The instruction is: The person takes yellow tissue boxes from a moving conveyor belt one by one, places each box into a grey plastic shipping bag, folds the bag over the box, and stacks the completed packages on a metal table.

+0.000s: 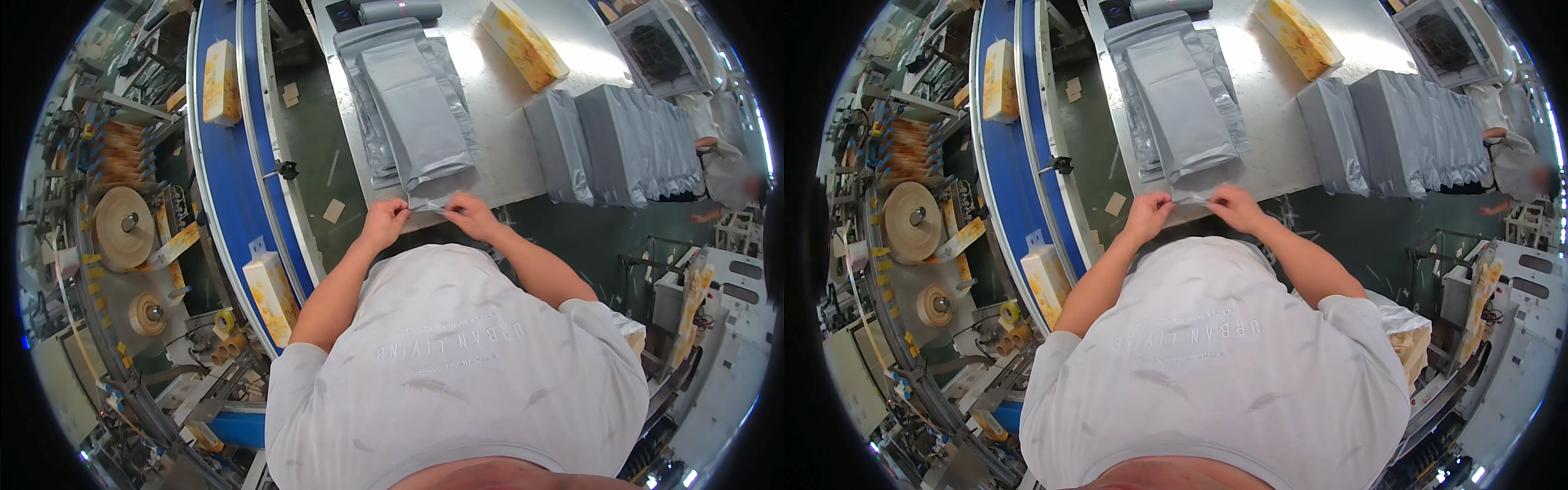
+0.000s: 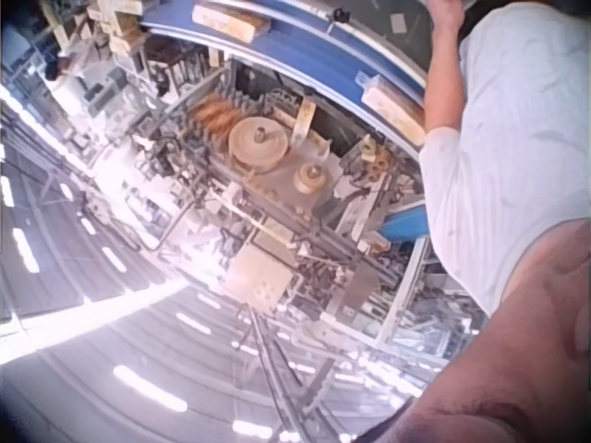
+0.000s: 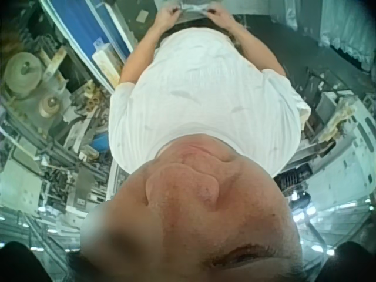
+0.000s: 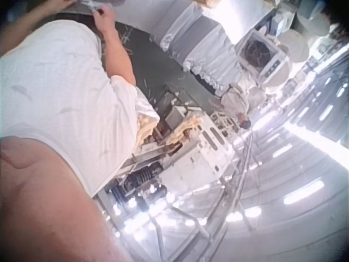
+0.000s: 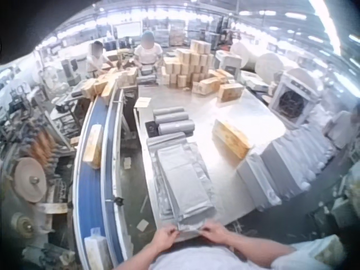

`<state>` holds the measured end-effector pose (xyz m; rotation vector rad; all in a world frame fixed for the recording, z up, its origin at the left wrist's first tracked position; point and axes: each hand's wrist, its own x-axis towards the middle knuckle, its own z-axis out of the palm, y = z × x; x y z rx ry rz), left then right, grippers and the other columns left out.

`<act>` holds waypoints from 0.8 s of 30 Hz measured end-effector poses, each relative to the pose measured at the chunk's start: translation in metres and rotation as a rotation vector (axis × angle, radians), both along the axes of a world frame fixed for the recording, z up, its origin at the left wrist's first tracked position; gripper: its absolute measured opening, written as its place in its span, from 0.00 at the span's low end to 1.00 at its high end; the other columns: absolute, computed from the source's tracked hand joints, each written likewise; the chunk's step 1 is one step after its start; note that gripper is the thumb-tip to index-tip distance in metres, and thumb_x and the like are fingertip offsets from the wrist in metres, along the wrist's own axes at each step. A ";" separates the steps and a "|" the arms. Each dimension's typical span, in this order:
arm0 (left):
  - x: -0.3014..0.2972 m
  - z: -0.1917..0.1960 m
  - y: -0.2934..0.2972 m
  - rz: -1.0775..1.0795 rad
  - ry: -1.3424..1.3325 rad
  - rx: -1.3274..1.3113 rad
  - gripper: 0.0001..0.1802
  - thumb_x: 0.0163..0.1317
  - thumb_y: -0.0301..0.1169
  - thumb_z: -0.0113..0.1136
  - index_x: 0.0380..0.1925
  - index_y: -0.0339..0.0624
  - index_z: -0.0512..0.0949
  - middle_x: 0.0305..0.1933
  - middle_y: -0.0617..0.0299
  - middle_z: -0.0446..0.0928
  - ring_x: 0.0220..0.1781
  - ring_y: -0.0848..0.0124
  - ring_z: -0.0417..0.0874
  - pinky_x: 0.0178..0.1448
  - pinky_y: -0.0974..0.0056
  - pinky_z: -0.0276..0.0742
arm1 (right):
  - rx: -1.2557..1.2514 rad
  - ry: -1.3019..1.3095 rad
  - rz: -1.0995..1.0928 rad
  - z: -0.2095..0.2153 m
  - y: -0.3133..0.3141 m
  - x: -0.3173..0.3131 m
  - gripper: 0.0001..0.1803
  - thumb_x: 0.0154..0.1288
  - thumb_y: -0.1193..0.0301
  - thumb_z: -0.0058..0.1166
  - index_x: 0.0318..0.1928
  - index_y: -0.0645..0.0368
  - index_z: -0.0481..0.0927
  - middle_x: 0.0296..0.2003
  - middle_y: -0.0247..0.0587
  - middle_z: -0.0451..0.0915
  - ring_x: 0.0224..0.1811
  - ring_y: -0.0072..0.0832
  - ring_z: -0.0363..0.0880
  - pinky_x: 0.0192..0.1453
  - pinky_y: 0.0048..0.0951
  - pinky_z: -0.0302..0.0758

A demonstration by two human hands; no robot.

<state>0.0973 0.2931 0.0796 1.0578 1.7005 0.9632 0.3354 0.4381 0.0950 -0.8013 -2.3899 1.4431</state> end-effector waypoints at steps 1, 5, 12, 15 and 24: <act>0.004 -0.009 -0.003 -0.002 -0.035 0.012 0.08 0.67 0.29 0.69 0.39 0.33 0.86 0.27 0.56 0.84 0.29 0.73 0.80 0.39 0.63 0.78 | -0.028 -0.040 -0.098 -0.009 -0.002 0.039 0.06 0.66 0.72 0.65 0.38 0.60 0.81 0.34 0.44 0.82 0.35 0.44 0.81 0.41 0.38 0.78; 0.004 0.010 -0.010 -0.196 0.060 -0.237 0.09 0.65 0.27 0.68 0.44 0.37 0.86 0.40 0.53 0.86 0.38 0.66 0.84 0.45 0.59 0.80 | 0.177 -1.354 0.289 -0.012 -0.001 0.211 0.11 0.65 0.69 0.59 0.46 0.55 0.88 0.46 0.56 0.88 0.54 0.50 0.89 0.57 0.50 0.85; -0.025 0.035 0.021 -0.442 1.124 0.764 0.21 0.64 0.22 0.60 0.57 0.48 0.82 0.78 0.58 0.69 0.82 0.54 0.65 0.82 0.53 0.66 | 0.932 -0.191 0.095 0.074 0.068 0.078 0.22 0.57 0.78 0.59 0.54 0.57 0.81 0.55 0.45 0.82 0.66 0.46 0.77 0.68 0.43 0.77; -0.034 0.039 0.053 -0.742 1.264 0.778 0.20 0.63 0.30 0.60 0.55 0.40 0.83 0.80 0.57 0.67 0.86 0.57 0.60 0.86 0.53 0.59 | 1.091 0.116 0.459 0.068 0.111 0.023 0.17 0.60 0.77 0.56 0.51 0.57 0.84 0.54 0.40 0.83 0.72 0.41 0.74 0.69 0.45 0.77; -0.065 0.044 0.043 -0.629 0.817 0.570 0.07 0.55 0.23 0.62 0.35 0.35 0.77 0.60 0.57 0.82 0.68 0.59 0.81 0.74 0.53 0.75 | 0.727 0.274 0.714 0.023 0.137 0.011 0.02 0.63 0.76 0.57 0.35 0.56 0.82 0.43 0.35 0.84 0.57 0.37 0.83 0.47 0.40 0.84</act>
